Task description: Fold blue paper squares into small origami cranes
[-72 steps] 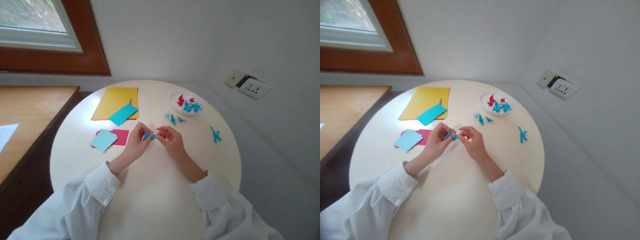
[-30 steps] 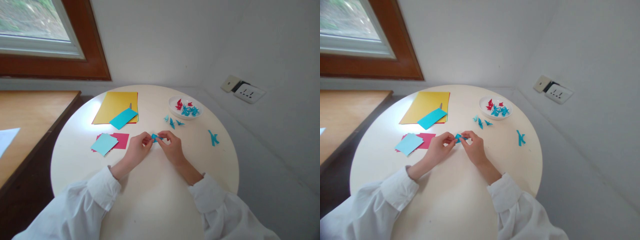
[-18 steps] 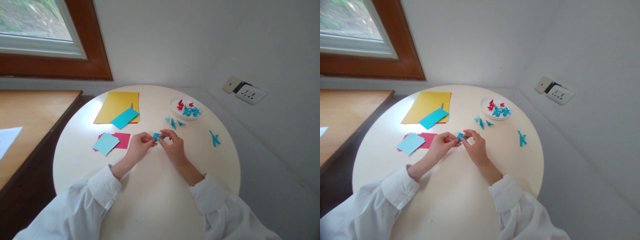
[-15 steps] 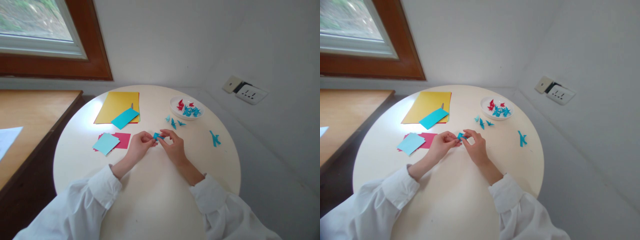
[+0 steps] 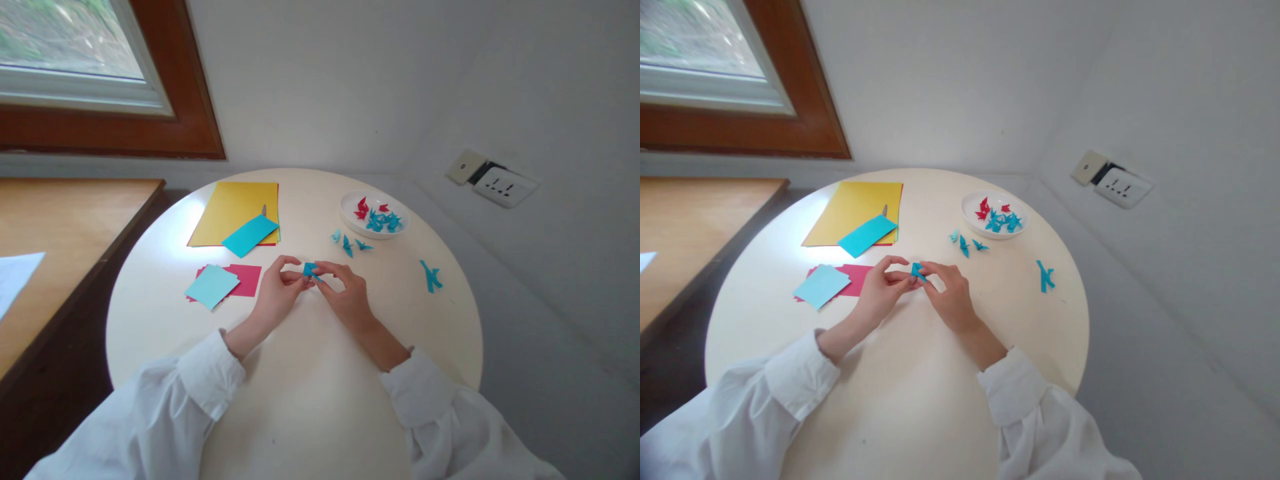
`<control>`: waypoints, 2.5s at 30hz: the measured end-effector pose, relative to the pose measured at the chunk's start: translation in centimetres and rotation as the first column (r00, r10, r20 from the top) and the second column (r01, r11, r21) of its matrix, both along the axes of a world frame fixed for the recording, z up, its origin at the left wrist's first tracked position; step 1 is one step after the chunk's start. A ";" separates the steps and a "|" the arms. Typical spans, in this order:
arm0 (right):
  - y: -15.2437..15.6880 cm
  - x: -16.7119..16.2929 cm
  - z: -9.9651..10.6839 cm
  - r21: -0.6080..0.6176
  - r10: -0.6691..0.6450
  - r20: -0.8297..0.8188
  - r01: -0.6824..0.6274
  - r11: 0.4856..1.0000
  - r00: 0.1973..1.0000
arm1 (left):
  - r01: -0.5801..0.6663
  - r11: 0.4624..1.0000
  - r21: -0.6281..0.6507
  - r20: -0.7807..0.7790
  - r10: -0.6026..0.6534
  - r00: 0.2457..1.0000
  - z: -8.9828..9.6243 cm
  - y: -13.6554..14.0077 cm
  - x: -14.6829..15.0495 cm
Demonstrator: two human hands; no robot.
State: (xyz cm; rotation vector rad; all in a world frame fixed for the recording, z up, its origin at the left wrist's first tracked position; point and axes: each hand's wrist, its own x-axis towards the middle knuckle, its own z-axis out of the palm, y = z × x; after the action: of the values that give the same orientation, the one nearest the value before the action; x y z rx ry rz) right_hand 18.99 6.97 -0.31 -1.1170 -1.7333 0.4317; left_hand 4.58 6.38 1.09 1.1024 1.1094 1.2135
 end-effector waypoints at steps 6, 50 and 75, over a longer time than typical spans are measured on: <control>-0.1 0.1 -0.2 0.053 0.064 0.008 -0.065 0.997 0.998 | -0.034 0.999 0.034 -0.040 0.036 0.999 0.0 0.2 -0.2; 0.5 -0.1 0.0 0.209 -0.062 0.136 0.033 0.977 0.989 | 0.110 0.941 0.320 -0.457 0.052 0.888 0.0 -0.3 -0.5; 0.8 0.2 -0.3 -0.294 0.181 -0.382 -0.305 0.906 0.906 | 0.183 0.936 0.300 -0.341 -0.074 0.937 -0.3 0.3 -0.5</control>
State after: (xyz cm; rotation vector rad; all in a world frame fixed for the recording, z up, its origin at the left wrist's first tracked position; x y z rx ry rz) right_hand 19.17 7.80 -0.65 -0.9876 -1.5170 1.0670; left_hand 4.07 6.70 0.81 1.6549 1.0798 1.1616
